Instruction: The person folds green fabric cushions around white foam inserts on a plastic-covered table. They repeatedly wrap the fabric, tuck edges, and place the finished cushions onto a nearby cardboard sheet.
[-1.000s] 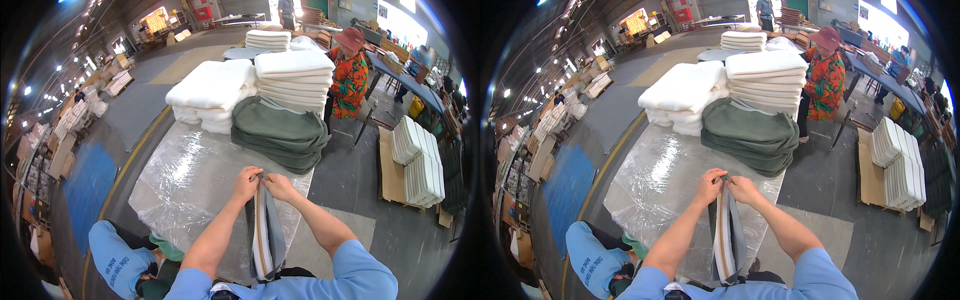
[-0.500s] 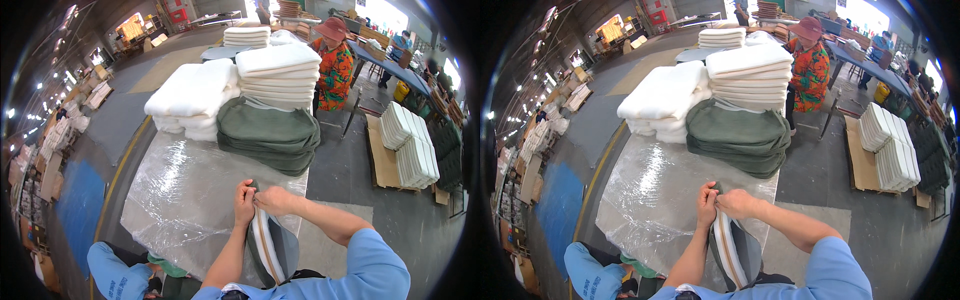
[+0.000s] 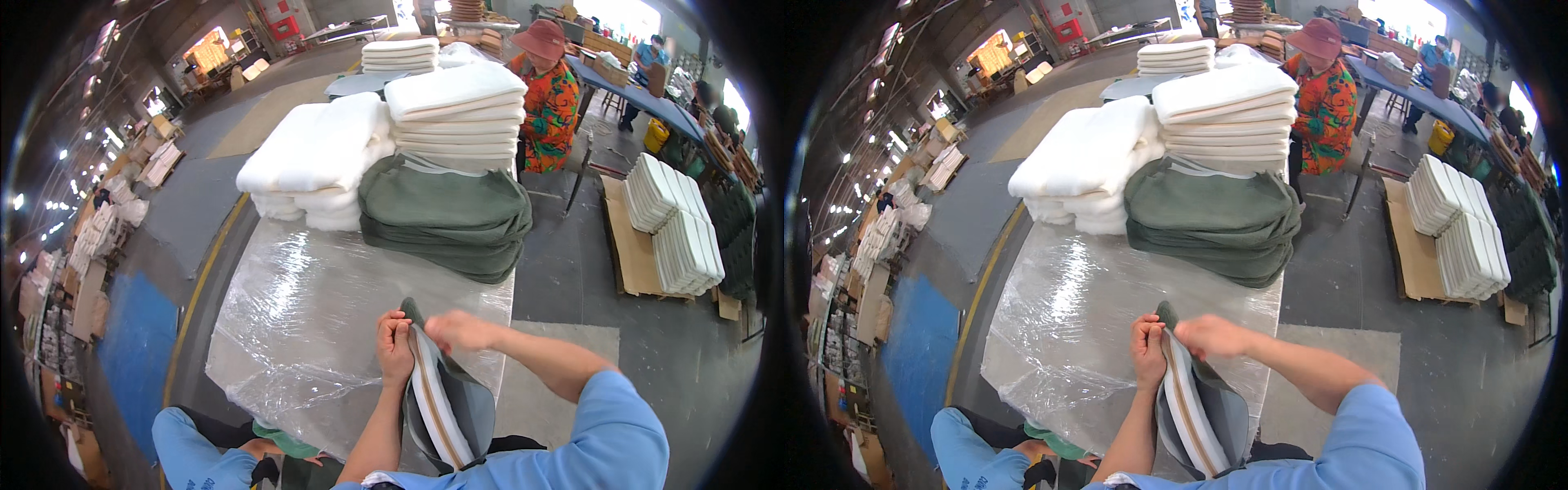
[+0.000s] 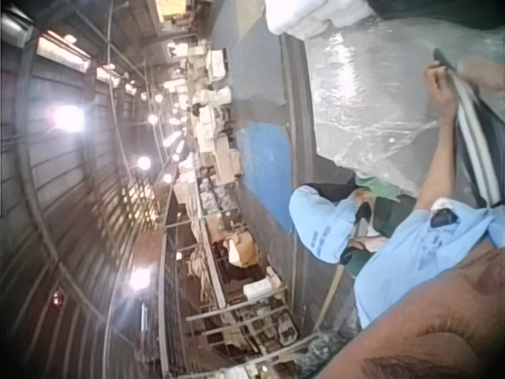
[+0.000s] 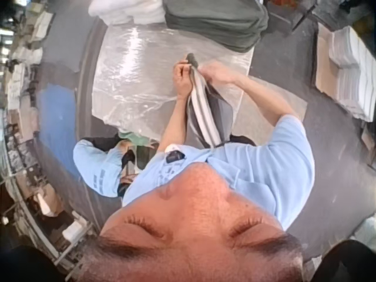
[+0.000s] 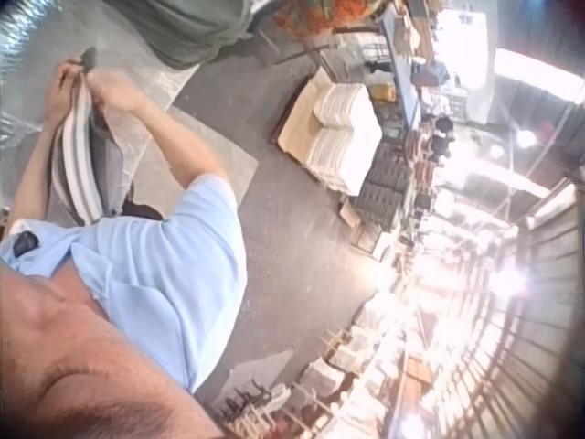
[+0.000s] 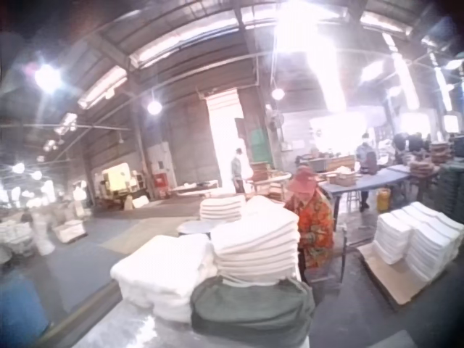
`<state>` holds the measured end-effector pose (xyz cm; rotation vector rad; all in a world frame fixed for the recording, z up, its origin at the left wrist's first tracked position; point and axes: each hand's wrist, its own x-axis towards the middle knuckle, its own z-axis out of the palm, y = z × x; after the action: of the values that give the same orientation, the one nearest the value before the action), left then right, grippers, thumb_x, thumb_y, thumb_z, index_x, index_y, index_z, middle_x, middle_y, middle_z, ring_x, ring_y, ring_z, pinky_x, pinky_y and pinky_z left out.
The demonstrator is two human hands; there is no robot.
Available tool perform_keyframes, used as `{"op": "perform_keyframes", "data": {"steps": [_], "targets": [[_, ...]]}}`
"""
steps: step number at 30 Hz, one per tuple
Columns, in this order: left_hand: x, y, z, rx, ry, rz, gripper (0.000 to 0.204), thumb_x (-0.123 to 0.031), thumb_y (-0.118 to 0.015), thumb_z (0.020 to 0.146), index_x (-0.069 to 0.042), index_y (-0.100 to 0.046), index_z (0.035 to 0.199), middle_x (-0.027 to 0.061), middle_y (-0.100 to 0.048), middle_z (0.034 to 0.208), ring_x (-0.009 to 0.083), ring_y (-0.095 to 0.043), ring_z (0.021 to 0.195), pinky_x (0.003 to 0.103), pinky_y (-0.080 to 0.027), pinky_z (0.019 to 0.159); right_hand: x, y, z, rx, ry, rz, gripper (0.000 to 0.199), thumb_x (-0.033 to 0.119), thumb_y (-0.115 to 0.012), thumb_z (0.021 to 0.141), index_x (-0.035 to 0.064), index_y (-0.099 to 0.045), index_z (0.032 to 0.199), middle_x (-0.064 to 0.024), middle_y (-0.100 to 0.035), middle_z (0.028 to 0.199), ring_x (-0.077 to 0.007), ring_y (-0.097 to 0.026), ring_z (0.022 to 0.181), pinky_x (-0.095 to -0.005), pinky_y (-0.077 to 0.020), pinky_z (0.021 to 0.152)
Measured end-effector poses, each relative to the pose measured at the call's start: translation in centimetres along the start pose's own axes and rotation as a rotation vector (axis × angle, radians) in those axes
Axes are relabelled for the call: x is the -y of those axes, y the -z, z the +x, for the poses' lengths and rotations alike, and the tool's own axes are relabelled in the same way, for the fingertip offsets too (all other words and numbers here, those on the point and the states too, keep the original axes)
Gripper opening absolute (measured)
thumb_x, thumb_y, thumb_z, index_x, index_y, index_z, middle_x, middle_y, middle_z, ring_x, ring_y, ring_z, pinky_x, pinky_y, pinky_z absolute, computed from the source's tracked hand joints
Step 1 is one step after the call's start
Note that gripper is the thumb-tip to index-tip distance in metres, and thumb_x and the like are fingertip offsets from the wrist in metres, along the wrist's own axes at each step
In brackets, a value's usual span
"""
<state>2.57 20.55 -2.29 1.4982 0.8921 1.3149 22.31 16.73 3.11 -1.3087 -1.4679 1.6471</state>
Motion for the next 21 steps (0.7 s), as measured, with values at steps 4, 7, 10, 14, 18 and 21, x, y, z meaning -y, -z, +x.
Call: {"op": "perform_keyframes", "data": {"steps": [4, 7, 10, 14, 18, 21], "targets": [[-1.3, 0.6, -0.2, 0.014, -0.006, 0.050, 0.017, -0.016, -0.063, 0.108, -0.002, -0.067, 0.099, 0.0100, -0.064, 0.120, 0.0225, -0.059, 0.119, 0.037, -0.045, 0.108, -6.3, 1.3, 6.5, -0.396, 0.195, 0.618, 0.065, 0.062, -0.040, 0.112, 0.0039, -0.069, 0.113, -0.0051, -0.069, 0.098, -0.0185, -0.065, 0.093, -0.0365, -0.0530, 0.087], [-2.3, -2.3, 0.0, 0.059, -0.033, -0.040, 0.017, -0.018, -0.063, 0.108, -0.003, -0.068, 0.100, 0.0097, -0.065, 0.118, 0.0213, -0.060, 0.117, 0.036, -0.046, 0.106, -11.3, -0.5, 8.4, -0.329, 0.141, 0.844, 0.075, 0.070, -0.037, 0.109, 0.0039, -0.068, 0.126, -0.0053, -0.068, 0.113, -0.0174, -0.060, 0.109, -0.0350, -0.0487, 0.099], [-2.3, 1.8, -1.1, -0.028, 0.028, 0.040, 0.016, -0.015, -0.061, 0.110, -0.003, -0.066, 0.101, 0.0087, -0.062, 0.120, 0.0188, -0.056, 0.116, 0.035, -0.044, 0.107, -6.8, -5.1, 10.8, -0.257, 0.158, 0.723, 0.080, 0.074, -0.035, 0.107, 0.0042, -0.070, 0.122, -0.0056, -0.069, 0.113, -0.0167, -0.061, 0.107, -0.0341, -0.0490, 0.097], [-1.8, 3.1, -1.6, -0.081, 0.032, 0.021, 0.019, -0.021, -0.062, 0.110, -0.003, -0.066, 0.103, 0.0101, -0.063, 0.119, 0.0192, -0.059, 0.113, 0.034, -0.047, 0.103, -1.0, -5.5, 10.2, -0.345, 0.266, 0.171, 0.049, 0.049, -0.059, 0.105, 0.0020, -0.072, 0.100, -0.0066, -0.070, 0.090, -0.0168, -0.063, 0.089, -0.0349, -0.0509, 0.083], [-1.5, 3.0, -1.8, -0.093, 0.028, -0.073, 0.022, -0.023, -0.061, 0.111, -0.003, -0.066, 0.104, 0.0108, -0.062, 0.120, 0.0189, -0.059, 0.112, 0.034, -0.047, 0.103, 1.2, -5.5, 9.3, -0.427, 0.247, 0.020, 0.036, 0.035, -0.064, 0.098, -0.0002, -0.071, 0.093, -0.0125, -0.069, 0.083, -0.0203, -0.064, 0.083, -0.0378, -0.0514, 0.077], [-2.2, 3.8, -2.1, -0.111, 0.060, -0.125, 0.023, -0.024, -0.061, 0.111, -0.003, -0.065, 0.103, 0.0113, -0.062, 0.119, 0.0192, -0.058, 0.112, 0.035, -0.046, 0.104, 2.2, -6.0, 9.4, -0.435, 0.327, -0.113, 0.038, 0.035, -0.064, 0.098, -0.0007, -0.071, 0.091, -0.0120, -0.070, 0.083, -0.0197, -0.064, 0.083, -0.0374, -0.0513, 0.076]]}}
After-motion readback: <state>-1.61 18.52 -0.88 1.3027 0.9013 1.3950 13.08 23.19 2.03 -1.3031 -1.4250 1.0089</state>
